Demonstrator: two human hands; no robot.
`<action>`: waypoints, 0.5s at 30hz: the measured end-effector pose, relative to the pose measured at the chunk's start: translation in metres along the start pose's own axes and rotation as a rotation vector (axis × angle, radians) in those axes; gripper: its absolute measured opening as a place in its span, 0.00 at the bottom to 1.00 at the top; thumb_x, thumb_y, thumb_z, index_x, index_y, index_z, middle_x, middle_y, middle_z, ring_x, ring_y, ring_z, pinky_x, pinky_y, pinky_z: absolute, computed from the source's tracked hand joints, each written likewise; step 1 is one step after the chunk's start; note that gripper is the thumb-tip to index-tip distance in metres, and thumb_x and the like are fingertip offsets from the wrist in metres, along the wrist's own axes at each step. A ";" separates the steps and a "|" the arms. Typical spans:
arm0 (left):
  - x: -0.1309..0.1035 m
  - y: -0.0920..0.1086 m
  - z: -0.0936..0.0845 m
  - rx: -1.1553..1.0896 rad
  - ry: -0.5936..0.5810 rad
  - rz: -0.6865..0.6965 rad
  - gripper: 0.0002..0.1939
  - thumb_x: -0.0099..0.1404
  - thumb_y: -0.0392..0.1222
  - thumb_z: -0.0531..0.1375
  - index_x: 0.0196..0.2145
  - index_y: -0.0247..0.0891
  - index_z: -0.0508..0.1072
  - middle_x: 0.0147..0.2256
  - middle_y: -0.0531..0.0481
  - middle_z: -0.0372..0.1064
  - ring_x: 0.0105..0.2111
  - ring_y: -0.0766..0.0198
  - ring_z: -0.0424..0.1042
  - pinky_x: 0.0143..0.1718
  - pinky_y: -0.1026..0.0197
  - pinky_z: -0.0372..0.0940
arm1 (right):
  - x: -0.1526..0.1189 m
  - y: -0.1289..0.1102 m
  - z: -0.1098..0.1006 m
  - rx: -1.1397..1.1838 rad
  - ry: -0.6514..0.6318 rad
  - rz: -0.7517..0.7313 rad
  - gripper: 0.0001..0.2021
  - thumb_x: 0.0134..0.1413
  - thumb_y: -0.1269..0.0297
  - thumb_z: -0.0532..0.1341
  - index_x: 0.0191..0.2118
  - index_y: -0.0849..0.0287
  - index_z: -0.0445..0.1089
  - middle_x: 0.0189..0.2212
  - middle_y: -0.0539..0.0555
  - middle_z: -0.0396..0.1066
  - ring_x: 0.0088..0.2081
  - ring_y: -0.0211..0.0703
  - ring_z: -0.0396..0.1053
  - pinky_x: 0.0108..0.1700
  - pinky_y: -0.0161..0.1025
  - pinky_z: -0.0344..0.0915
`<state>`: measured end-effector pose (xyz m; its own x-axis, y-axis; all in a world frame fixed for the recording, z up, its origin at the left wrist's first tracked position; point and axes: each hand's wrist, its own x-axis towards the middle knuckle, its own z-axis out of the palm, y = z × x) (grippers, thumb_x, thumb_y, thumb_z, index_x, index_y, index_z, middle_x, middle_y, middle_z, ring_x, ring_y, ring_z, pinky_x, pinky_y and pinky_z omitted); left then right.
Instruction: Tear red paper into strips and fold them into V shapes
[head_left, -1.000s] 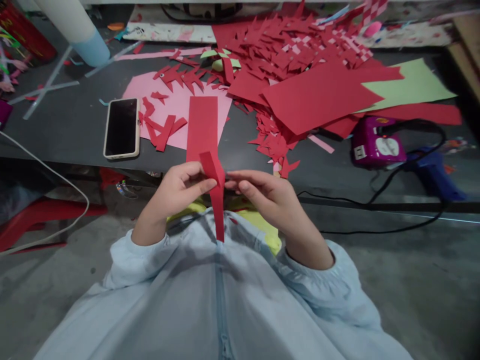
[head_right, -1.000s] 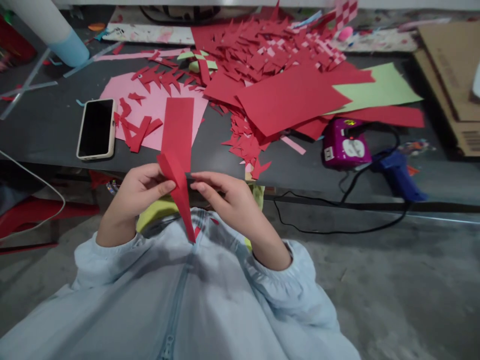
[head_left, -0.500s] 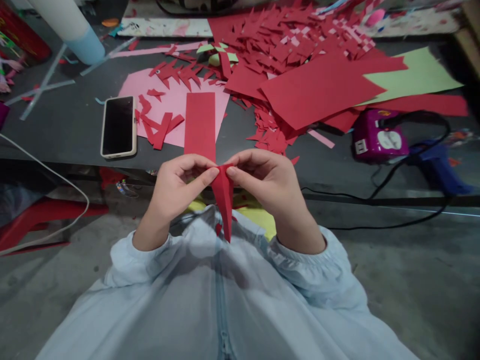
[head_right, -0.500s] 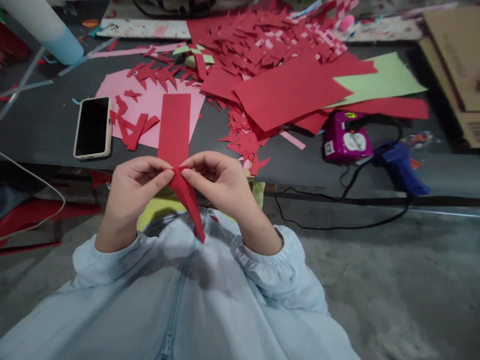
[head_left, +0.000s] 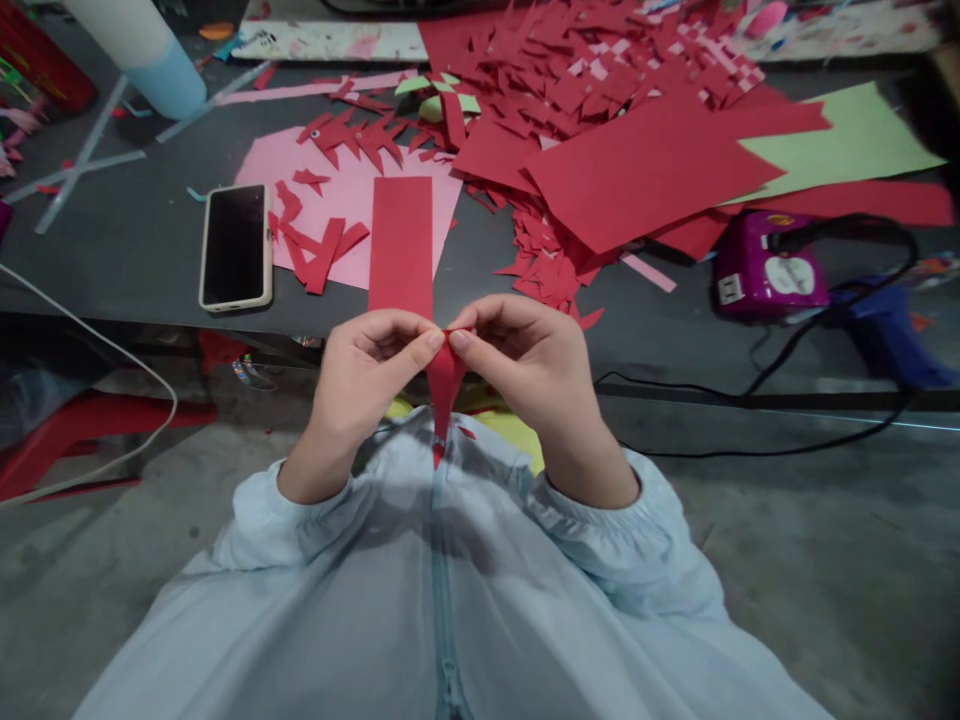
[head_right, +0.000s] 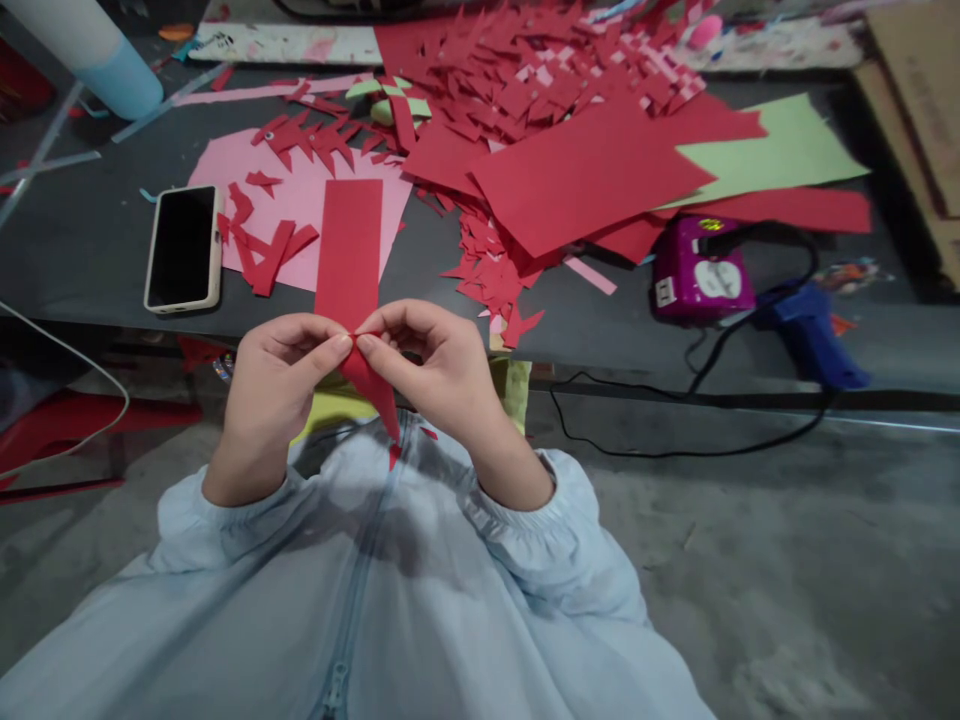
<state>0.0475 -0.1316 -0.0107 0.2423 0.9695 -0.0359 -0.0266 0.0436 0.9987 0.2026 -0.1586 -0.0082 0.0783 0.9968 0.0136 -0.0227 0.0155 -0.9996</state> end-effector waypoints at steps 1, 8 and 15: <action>0.000 -0.001 0.000 -0.015 -0.004 -0.007 0.08 0.57 0.47 0.69 0.28 0.40 0.79 0.28 0.53 0.76 0.28 0.69 0.73 0.33 0.67 0.69 | -0.001 0.000 0.001 -0.015 0.010 -0.002 0.12 0.49 0.52 0.67 0.30 0.55 0.70 0.26 0.50 0.72 0.29 0.38 0.70 0.33 0.38 0.70; 0.001 -0.001 0.006 -0.146 0.030 -0.097 0.10 0.52 0.47 0.71 0.26 0.39 0.78 0.26 0.54 0.74 0.27 0.70 0.71 0.33 0.66 0.69 | -0.003 0.003 0.003 -0.042 0.053 -0.057 0.10 0.52 0.54 0.66 0.31 0.55 0.71 0.27 0.50 0.72 0.29 0.37 0.69 0.33 0.36 0.70; 0.005 0.004 0.007 -0.266 0.016 -0.160 0.12 0.48 0.46 0.74 0.24 0.38 0.77 0.23 0.57 0.71 0.23 0.74 0.67 0.30 0.70 0.65 | 0.000 0.012 0.005 0.042 0.105 -0.179 0.10 0.51 0.55 0.68 0.32 0.55 0.73 0.29 0.49 0.74 0.30 0.36 0.72 0.34 0.35 0.72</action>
<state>0.0550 -0.1284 -0.0067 0.2485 0.9489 -0.1946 -0.2432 0.2556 0.9357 0.1972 -0.1580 -0.0196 0.1885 0.9643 0.1857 -0.0409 0.1966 -0.9796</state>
